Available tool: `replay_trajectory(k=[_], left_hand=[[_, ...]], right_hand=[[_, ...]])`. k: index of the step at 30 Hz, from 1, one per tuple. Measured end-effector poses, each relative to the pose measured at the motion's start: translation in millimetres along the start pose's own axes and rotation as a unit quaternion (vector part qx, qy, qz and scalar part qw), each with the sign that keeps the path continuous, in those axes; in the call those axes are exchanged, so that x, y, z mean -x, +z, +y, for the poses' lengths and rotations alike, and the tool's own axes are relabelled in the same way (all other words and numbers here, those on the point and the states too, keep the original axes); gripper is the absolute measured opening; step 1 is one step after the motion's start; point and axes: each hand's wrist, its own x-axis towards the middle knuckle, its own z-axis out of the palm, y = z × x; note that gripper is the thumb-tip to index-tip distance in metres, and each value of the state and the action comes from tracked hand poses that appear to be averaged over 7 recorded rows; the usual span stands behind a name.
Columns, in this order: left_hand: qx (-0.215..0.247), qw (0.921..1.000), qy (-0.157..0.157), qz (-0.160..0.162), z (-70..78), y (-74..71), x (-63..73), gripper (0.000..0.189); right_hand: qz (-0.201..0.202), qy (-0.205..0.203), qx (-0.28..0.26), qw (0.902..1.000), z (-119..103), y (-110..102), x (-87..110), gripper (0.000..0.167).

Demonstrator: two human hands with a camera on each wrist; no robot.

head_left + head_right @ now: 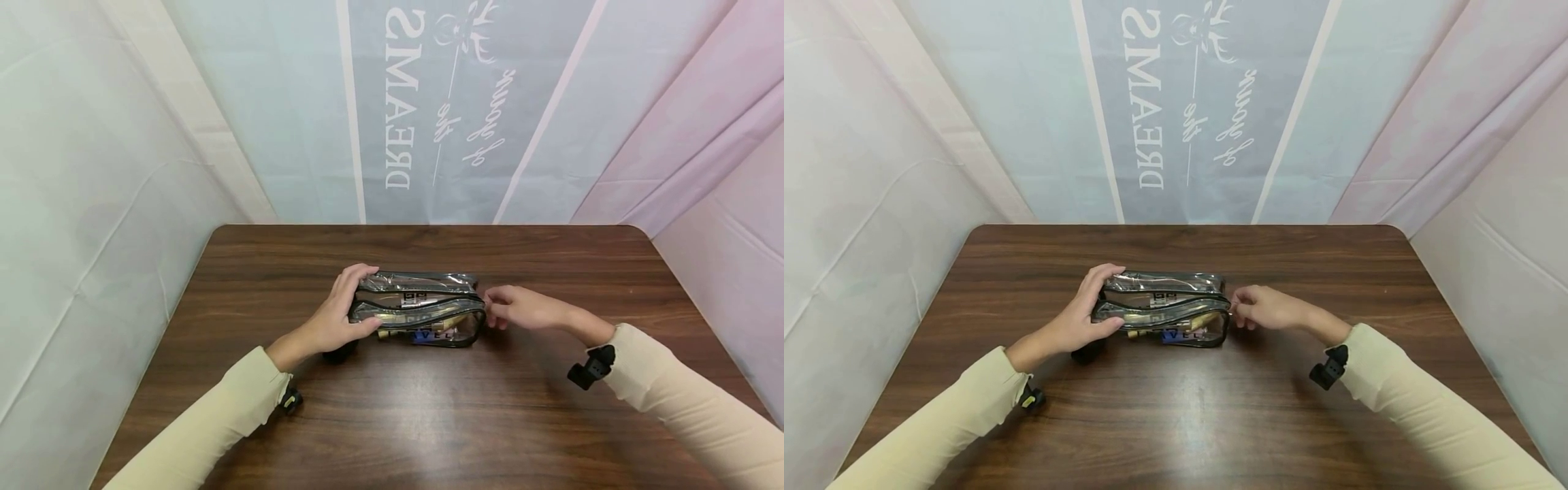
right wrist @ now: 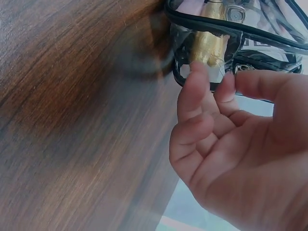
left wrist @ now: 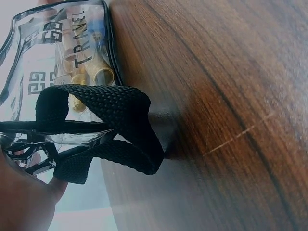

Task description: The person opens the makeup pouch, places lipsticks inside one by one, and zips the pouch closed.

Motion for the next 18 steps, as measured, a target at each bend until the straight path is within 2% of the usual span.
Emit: replay_trajectory(k=[4,12,18], left_hand=[[0.000,1.0000,0.001,-0.001,-0.5,0.2,0.6,0.079],[-0.004,1.0000,0.002,0.001,0.4,2.4,1.8,0.079],[-0.003,1.0000,0.001,0.001,0.3,3.1,2.5,0.078]], right_hand=[[-0.015,0.007,-0.016,0.9997,-1.0,0.6,0.6,0.020],[-0.049,-0.007,-0.038,0.9981,3.4,1.4,-1.7,0.020],[-0.042,-0.017,-0.046,0.9979,4.6,1.3,-2.8,0.020]])
